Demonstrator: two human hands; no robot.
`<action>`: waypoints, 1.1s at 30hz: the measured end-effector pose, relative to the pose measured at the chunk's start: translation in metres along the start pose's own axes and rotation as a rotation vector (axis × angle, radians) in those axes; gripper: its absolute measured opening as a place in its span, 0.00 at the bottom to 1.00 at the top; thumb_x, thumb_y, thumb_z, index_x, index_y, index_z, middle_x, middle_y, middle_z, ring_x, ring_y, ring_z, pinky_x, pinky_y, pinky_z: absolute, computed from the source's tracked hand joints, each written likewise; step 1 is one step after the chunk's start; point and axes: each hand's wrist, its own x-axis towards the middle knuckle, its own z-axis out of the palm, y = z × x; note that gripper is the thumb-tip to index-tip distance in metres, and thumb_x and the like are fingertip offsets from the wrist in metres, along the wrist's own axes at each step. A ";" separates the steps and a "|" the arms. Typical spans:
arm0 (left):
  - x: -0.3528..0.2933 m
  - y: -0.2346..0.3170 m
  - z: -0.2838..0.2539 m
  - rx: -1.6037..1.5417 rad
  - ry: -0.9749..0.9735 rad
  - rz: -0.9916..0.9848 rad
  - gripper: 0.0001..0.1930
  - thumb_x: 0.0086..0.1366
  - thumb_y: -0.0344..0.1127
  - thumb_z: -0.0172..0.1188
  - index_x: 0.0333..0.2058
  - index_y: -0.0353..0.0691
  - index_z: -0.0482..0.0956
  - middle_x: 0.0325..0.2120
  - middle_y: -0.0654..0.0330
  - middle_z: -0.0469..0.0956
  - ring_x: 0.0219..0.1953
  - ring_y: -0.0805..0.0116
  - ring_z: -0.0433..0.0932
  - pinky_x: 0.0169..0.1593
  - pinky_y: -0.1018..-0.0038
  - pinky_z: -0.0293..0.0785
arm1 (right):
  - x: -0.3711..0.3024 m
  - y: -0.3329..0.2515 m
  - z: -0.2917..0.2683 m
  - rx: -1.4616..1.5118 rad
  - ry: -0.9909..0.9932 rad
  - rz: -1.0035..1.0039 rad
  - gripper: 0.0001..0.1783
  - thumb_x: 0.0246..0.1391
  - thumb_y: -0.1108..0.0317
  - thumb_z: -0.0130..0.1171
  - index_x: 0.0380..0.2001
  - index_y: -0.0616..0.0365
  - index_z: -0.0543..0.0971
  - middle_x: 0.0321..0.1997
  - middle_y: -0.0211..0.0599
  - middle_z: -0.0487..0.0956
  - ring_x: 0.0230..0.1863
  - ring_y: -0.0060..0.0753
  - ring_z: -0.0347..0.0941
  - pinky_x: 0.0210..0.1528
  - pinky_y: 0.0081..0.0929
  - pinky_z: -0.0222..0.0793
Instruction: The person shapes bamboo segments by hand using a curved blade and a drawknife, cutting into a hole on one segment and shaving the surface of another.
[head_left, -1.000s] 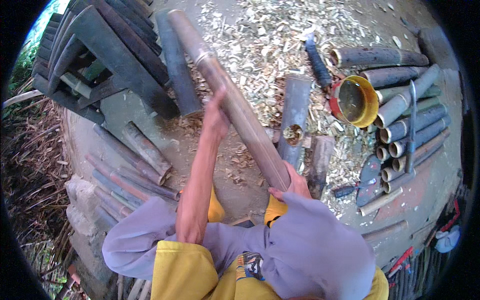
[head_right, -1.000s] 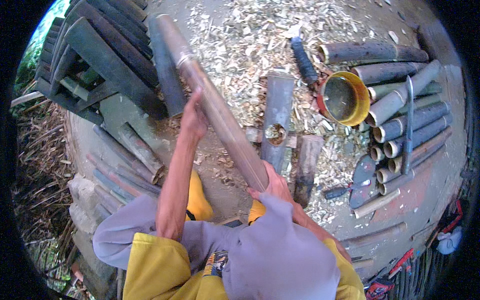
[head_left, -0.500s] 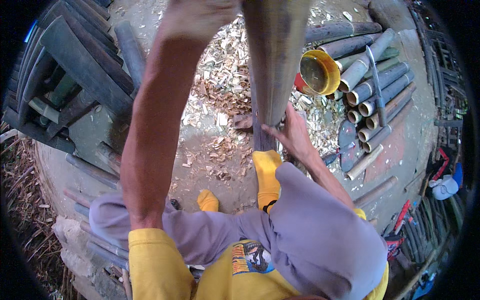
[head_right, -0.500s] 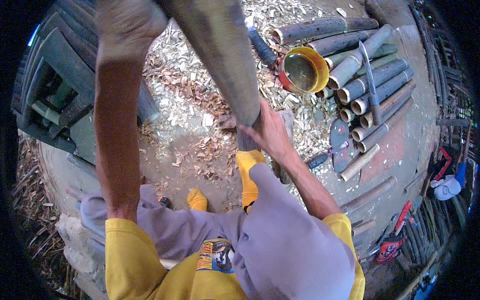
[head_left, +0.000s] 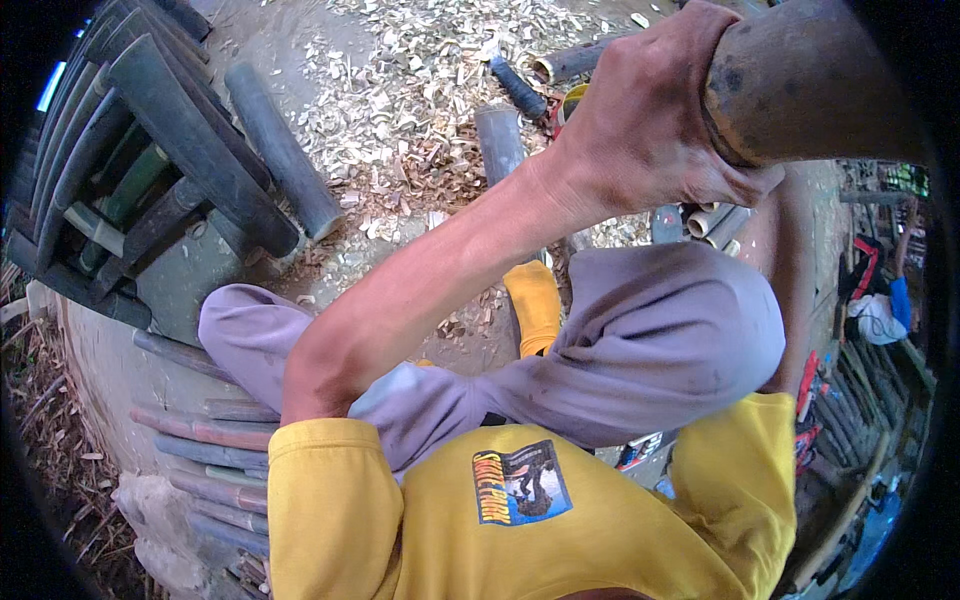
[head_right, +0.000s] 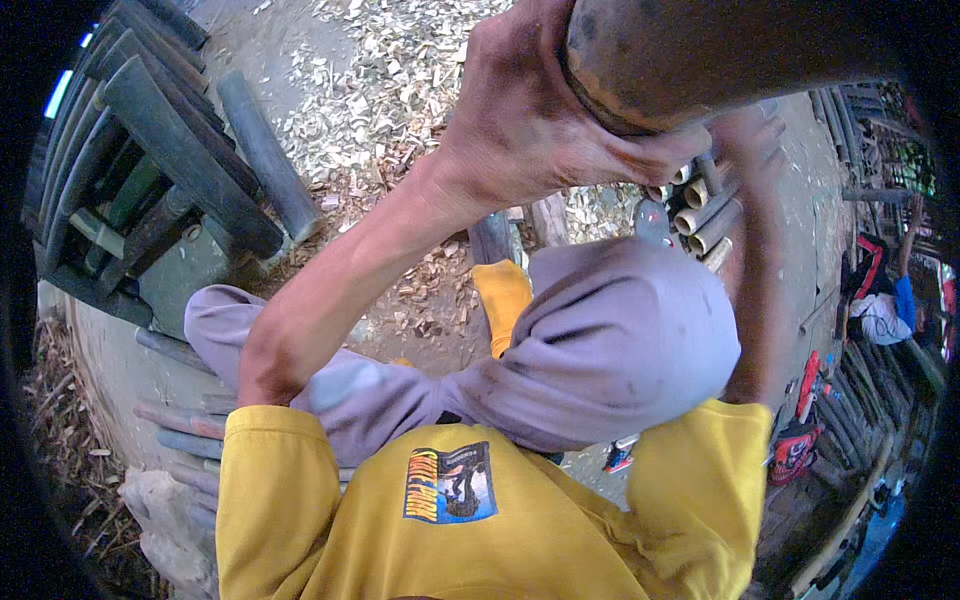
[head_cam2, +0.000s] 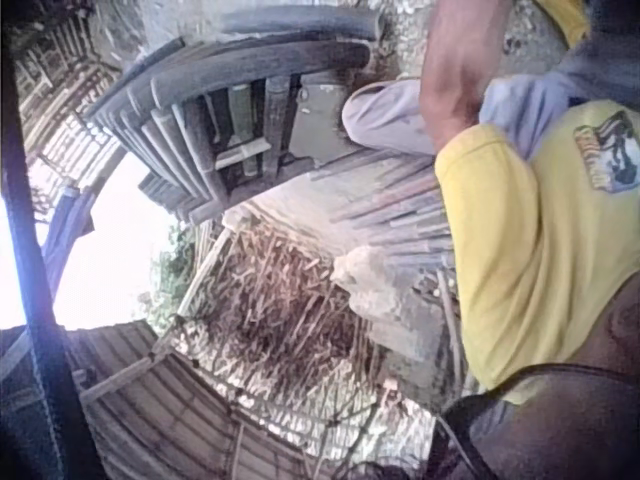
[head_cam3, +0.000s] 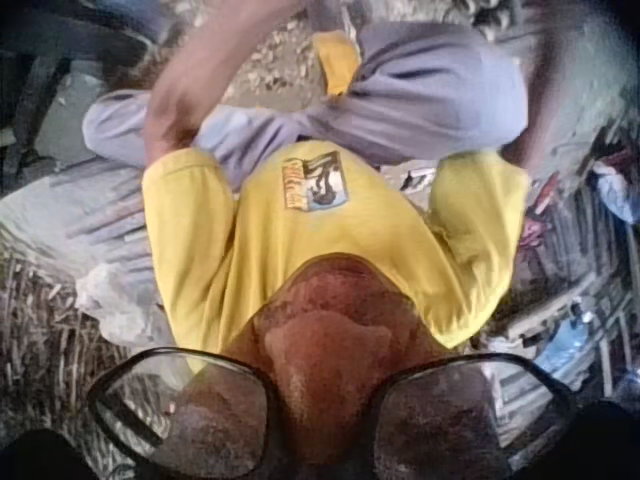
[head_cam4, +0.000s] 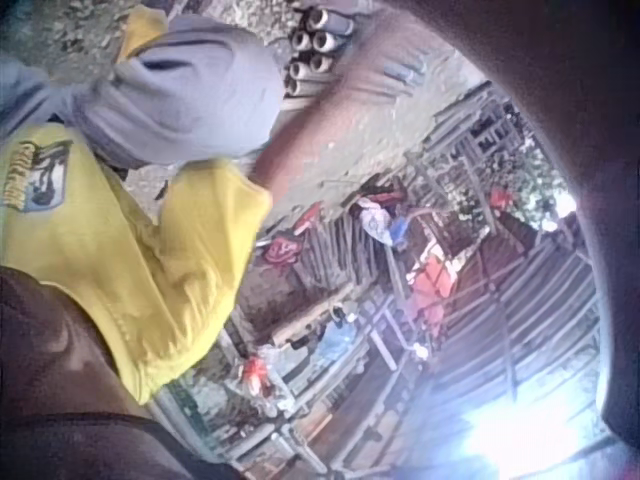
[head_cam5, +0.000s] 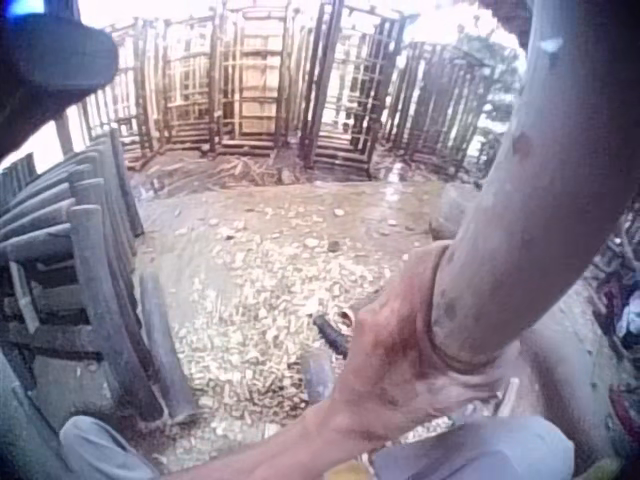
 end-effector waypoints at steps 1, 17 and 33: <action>-0.001 -0.001 0.002 0.223 -0.034 0.059 0.39 0.42 0.40 0.72 0.51 0.37 0.61 0.37 0.53 0.74 0.37 0.66 0.78 0.40 0.73 0.79 | 0.010 -0.014 -0.012 -0.011 0.010 -0.024 0.26 0.42 0.64 0.66 0.45 0.61 0.71 0.38 0.49 0.77 0.38 0.46 0.76 0.39 0.37 0.71; -0.001 -0.016 -0.002 0.523 0.040 0.123 0.36 0.25 0.41 0.77 0.38 0.38 0.72 0.33 0.54 0.74 0.38 0.60 0.76 0.42 0.68 0.72 | 0.058 -0.104 -0.066 -0.150 0.008 -0.196 0.21 0.45 0.62 0.61 0.42 0.61 0.73 0.34 0.49 0.78 0.36 0.43 0.76 0.38 0.37 0.71; 0.001 -0.019 0.013 0.086 0.089 -0.017 0.35 0.29 0.32 0.75 0.41 0.37 0.70 0.33 0.61 0.75 0.37 0.75 0.73 0.43 0.75 0.72 | 0.041 -0.122 -0.116 -0.181 0.127 -0.203 0.17 0.49 0.60 0.55 0.38 0.61 0.76 0.31 0.49 0.78 0.33 0.39 0.77 0.36 0.38 0.72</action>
